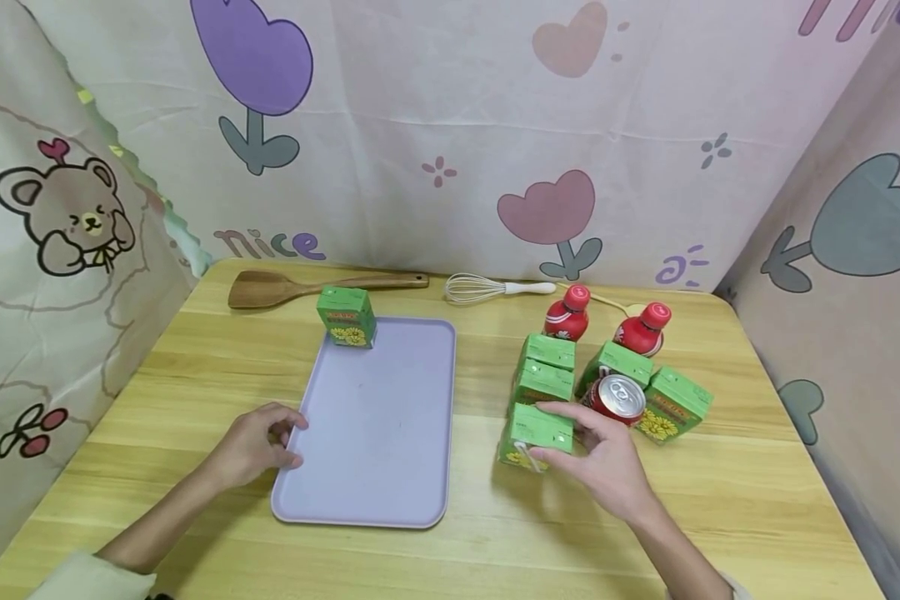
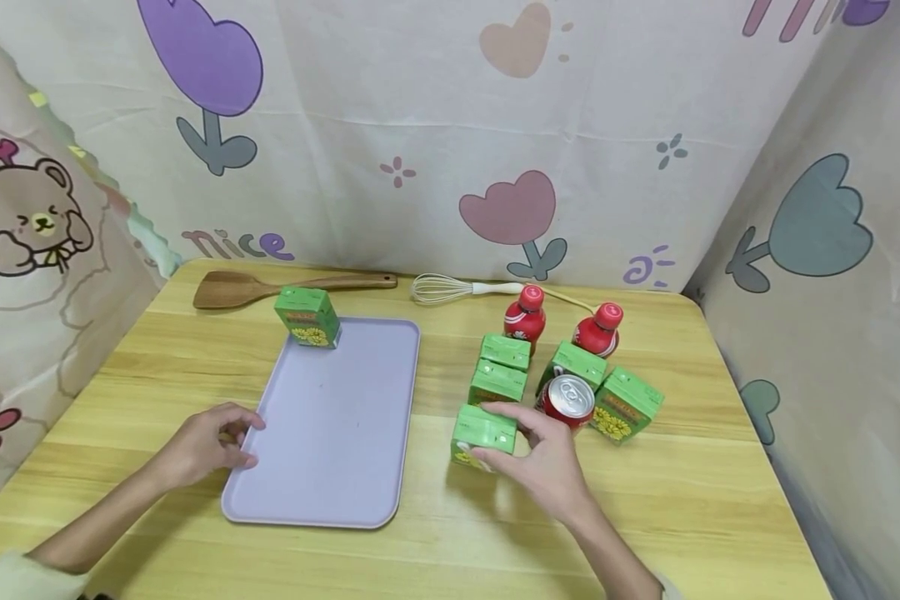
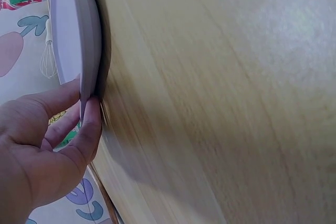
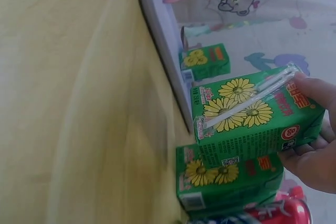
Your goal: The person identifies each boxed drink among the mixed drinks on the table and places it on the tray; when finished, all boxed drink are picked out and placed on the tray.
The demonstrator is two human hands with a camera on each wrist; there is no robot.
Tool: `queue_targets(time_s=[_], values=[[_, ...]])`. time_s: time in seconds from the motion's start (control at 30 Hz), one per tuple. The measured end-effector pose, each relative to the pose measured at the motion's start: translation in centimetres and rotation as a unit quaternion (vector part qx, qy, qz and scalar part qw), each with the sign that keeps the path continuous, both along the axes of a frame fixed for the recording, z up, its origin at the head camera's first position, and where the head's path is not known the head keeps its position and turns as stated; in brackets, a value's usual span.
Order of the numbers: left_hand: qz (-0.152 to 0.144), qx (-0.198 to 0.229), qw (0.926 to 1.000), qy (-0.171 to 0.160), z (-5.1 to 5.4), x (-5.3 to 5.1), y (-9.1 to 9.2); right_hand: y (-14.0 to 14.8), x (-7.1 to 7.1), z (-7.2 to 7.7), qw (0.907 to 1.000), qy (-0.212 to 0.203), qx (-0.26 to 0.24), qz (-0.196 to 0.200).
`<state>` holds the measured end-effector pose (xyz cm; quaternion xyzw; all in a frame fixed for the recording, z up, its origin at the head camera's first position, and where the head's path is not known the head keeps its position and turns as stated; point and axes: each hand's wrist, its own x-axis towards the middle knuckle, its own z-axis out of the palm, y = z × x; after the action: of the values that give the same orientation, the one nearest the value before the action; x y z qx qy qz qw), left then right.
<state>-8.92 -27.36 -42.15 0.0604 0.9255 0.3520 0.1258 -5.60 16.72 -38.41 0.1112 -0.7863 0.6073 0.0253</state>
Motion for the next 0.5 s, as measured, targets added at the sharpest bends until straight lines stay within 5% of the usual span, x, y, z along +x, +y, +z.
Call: queue_targets(time_s=[0.5], values=[[-0.001, 0.002, 1.0000, -0.004, 0.0, 0.0, 0.0, -3.6, -2.5, 1.8, 0.9998, -0.009, -0.006, 0.015]])
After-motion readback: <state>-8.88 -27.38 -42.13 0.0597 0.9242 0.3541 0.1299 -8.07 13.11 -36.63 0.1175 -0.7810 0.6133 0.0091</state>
